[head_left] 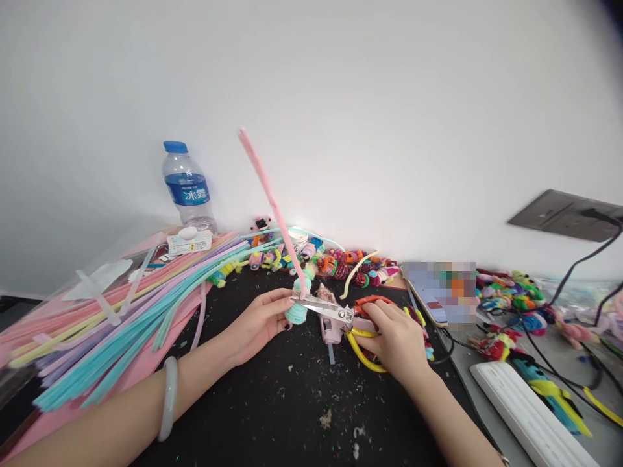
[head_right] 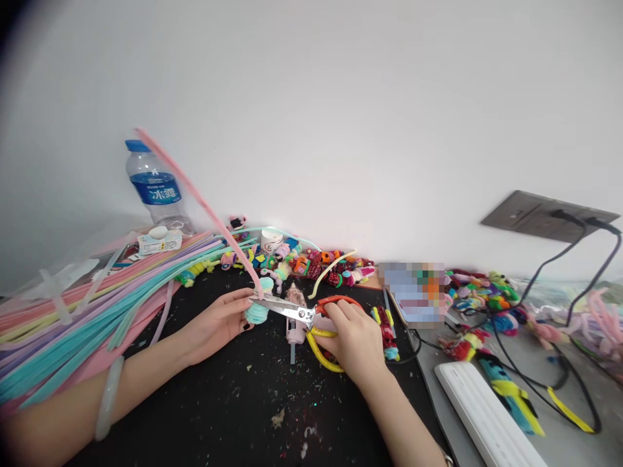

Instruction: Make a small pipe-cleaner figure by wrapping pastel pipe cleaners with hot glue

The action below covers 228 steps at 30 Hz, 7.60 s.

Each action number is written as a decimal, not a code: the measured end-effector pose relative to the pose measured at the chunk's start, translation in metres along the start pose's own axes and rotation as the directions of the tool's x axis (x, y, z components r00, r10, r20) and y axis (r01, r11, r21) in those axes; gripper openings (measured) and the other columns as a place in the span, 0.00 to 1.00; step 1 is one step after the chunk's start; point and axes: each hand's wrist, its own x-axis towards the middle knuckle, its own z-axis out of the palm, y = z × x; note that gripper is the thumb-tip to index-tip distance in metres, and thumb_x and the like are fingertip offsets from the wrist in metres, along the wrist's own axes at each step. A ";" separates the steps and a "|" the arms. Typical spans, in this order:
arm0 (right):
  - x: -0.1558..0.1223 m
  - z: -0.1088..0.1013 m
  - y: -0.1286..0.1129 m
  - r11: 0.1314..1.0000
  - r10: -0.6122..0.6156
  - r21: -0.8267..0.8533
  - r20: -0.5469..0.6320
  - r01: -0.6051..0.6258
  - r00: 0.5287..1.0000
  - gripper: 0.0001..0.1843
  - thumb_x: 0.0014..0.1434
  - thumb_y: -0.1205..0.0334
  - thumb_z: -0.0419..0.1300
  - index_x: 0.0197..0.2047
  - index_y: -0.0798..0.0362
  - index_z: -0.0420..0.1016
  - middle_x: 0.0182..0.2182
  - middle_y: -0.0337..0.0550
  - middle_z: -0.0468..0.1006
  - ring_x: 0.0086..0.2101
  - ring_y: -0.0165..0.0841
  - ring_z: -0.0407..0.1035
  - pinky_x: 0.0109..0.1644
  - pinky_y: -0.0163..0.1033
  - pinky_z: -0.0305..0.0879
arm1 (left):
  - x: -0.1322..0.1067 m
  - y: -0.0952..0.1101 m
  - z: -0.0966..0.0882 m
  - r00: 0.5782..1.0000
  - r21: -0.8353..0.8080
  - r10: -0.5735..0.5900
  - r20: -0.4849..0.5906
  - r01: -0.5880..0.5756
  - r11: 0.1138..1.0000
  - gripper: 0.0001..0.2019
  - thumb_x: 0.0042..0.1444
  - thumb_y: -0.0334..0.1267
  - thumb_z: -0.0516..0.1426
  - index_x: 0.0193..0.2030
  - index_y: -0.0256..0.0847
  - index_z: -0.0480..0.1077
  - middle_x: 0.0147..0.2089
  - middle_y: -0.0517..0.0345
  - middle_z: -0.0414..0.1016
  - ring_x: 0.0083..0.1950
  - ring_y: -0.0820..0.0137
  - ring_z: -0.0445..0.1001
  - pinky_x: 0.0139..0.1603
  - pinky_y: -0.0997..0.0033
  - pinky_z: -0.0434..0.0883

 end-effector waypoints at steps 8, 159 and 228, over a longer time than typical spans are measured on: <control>0.001 -0.002 -0.004 0.999 0.034 -0.024 0.064 -0.033 0.997 0.10 0.50 0.62 0.62 0.38 0.50 0.71 0.35 0.39 0.77 0.36 0.36 0.71 0.35 0.36 0.59 | 0.000 -0.001 -0.004 0.999 -0.057 -0.030 -0.027 0.028 0.998 0.06 0.48 0.31 0.64 0.35 0.37 0.77 0.33 0.55 0.76 0.32 0.74 0.71 0.34 0.75 0.67; 0.003 -0.001 -0.062 -0.148 0.120 0.826 0.561 -0.544 0.819 0.14 0.55 0.57 0.62 0.45 0.52 0.69 0.26 0.34 0.63 0.22 0.24 0.59 0.21 0.29 0.63 | -0.016 -0.012 0.015 0.955 0.253 -0.224 0.196 0.172 0.952 0.09 0.51 0.35 0.63 0.37 0.37 0.68 0.39 0.57 0.72 0.39 0.70 0.73 0.42 0.69 0.71; -0.004 -0.006 -0.073 -0.191 0.147 0.775 0.629 -0.602 0.763 0.24 0.56 0.46 0.58 0.50 0.49 0.63 0.19 0.29 0.54 0.19 0.24 0.48 0.21 0.30 0.42 | -0.018 -0.017 0.025 0.980 0.275 -0.019 0.197 -0.036 0.961 0.10 0.48 0.35 0.64 0.36 0.37 0.69 0.37 0.59 0.71 0.39 0.70 0.71 0.39 0.72 0.68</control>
